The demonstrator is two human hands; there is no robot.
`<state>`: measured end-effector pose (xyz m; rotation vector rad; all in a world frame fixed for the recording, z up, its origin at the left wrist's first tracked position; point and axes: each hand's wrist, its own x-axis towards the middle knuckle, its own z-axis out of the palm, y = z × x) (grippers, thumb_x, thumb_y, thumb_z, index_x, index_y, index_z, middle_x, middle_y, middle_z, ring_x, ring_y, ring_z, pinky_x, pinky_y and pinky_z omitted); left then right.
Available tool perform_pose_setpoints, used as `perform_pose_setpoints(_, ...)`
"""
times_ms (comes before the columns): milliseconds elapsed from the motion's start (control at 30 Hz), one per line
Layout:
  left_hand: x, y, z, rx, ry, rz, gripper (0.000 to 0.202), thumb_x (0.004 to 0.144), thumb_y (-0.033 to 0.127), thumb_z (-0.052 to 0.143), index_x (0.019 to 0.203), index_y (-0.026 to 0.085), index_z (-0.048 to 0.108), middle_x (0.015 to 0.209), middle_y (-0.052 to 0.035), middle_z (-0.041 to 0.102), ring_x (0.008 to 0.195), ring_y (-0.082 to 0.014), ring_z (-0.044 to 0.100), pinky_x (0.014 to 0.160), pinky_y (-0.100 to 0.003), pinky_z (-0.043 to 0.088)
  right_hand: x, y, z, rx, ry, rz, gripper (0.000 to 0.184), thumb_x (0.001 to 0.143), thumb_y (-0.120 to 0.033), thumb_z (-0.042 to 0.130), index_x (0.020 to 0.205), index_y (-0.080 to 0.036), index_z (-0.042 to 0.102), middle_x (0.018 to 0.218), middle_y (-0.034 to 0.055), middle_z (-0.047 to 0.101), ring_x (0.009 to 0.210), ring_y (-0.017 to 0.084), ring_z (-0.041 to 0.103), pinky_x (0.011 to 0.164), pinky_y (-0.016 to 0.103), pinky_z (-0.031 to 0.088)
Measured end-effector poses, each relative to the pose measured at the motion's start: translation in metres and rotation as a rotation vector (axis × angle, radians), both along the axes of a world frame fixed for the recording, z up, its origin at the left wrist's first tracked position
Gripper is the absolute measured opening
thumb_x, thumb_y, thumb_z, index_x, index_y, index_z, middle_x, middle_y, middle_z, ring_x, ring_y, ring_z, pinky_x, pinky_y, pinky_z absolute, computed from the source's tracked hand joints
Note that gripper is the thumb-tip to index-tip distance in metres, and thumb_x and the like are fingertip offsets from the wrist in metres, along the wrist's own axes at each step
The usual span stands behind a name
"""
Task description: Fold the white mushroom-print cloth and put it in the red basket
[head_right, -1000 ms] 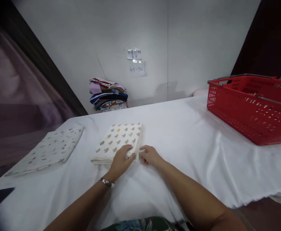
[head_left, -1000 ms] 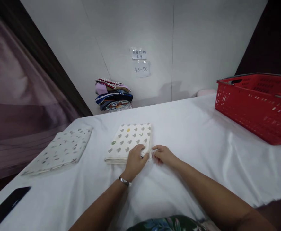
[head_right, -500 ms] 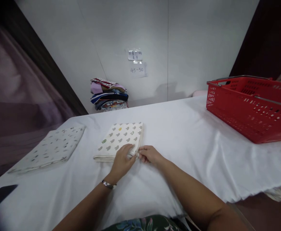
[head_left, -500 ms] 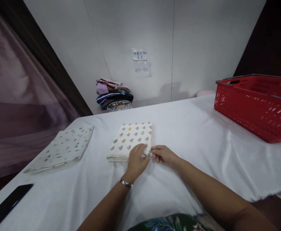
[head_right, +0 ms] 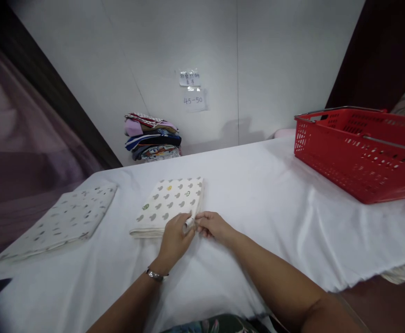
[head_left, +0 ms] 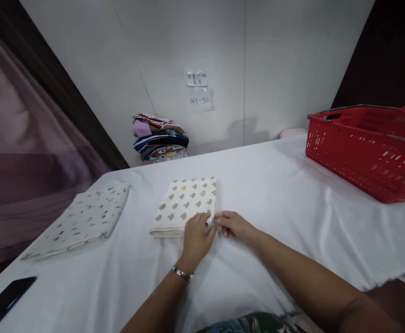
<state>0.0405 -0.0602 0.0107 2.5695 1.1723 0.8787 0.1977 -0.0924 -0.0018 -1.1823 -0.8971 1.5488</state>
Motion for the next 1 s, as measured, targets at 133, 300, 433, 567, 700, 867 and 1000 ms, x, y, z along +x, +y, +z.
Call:
perform_pose_setpoints(133,0.001,0.006,0.001,-0.053,0.011,0.073,0.019,0.079,0.026,0.055,0.096,0.019,0.059,0.09,-0.005,0.064,0.086,-0.0207,0.058,0.077,-0.035,0.045,0.001,-0.001,0.002,0.012,-0.016,0.021,0.031,0.072,-0.029,0.061,0.1,-0.016,0.059,0.059,-0.0057,0.059,0.039,0.004,0.047,0.037,0.017,0.027)
perform_pose_setpoints(300,0.001,0.012,0.003,-0.076,0.008,0.132,0.015,0.081,0.023,0.049,0.088,0.02,0.061,0.083,-0.0035,0.064,0.078,-0.0196,0.059,0.07,-0.032,0.044,0.004,0.0,0.005,-0.021,-0.051,-0.025,0.025,0.074,-0.02,0.056,0.097,-0.015,0.063,0.057,-0.0051,0.059,0.038,0.004,0.046,0.036,0.018,0.029)
perform_pose_setpoints(433,0.0,0.013,0.001,-0.052,-0.005,0.137,0.016,0.081,0.023,0.047,0.087,0.021,0.061,0.083,-0.0029,0.063,0.077,-0.0194,0.059,0.068,-0.03,0.043,0.006,0.001,0.006,-0.061,-0.059,-0.073,0.026,0.074,-0.018,0.056,0.1,-0.014,0.061,0.056,-0.0043,0.06,0.038,0.006,0.047,0.035,0.018,0.03)
perform_pose_setpoints(567,-0.001,0.012,-0.001,-0.035,-0.004,0.107,0.015,0.081,0.021,0.046,0.088,0.02,0.059,0.083,-0.0028,0.062,0.079,-0.0192,0.058,0.069,-0.03,0.043,0.006,0.001,0.004,-0.069,-0.056,-0.065,0.034,0.075,-0.019,0.056,0.108,-0.014,0.056,0.057,-0.0043,0.061,0.039,0.006,0.047,0.036,0.018,0.031)
perform_pose_setpoints(700,-0.001,0.011,-0.002,-0.011,0.007,0.095,0.014,0.08,0.02,0.047,0.087,0.02,0.058,0.082,-0.0032,0.061,0.079,-0.0191,0.057,0.07,-0.031,0.043,0.007,0.0,0.002,-0.081,-0.046,-0.025,0.038,0.075,-0.02,0.057,0.112,-0.013,0.055,0.059,-0.0034,0.062,0.039,0.007,0.048,0.035,0.018,0.031)
perform_pose_setpoints(867,0.0,0.008,-0.003,0.061,0.092,0.066,0.013,0.08,0.019,0.048,0.089,0.02,0.057,0.082,-0.0047,0.061,0.083,-0.0212,0.056,0.074,-0.034,0.042,0.006,-0.001,0.004,-0.09,-0.002,-0.022,0.035,0.075,-0.021,0.056,0.109,-0.013,0.057,0.06,-0.0022,0.062,0.04,0.007,0.048,0.035,0.018,0.03)
perform_pose_setpoints(1000,0.002,0.003,-0.003,0.129,0.196,0.026,0.011,0.08,0.018,0.049,0.087,0.021,0.057,0.083,-0.0053,0.059,0.087,-0.0225,0.054,0.077,-0.036,0.04,0.005,0.0,0.007,-0.046,-0.001,-0.098,0.031,0.074,-0.021,0.056,0.104,-0.015,0.058,0.059,-0.0032,0.06,0.041,0.006,0.047,0.036,0.017,0.031)
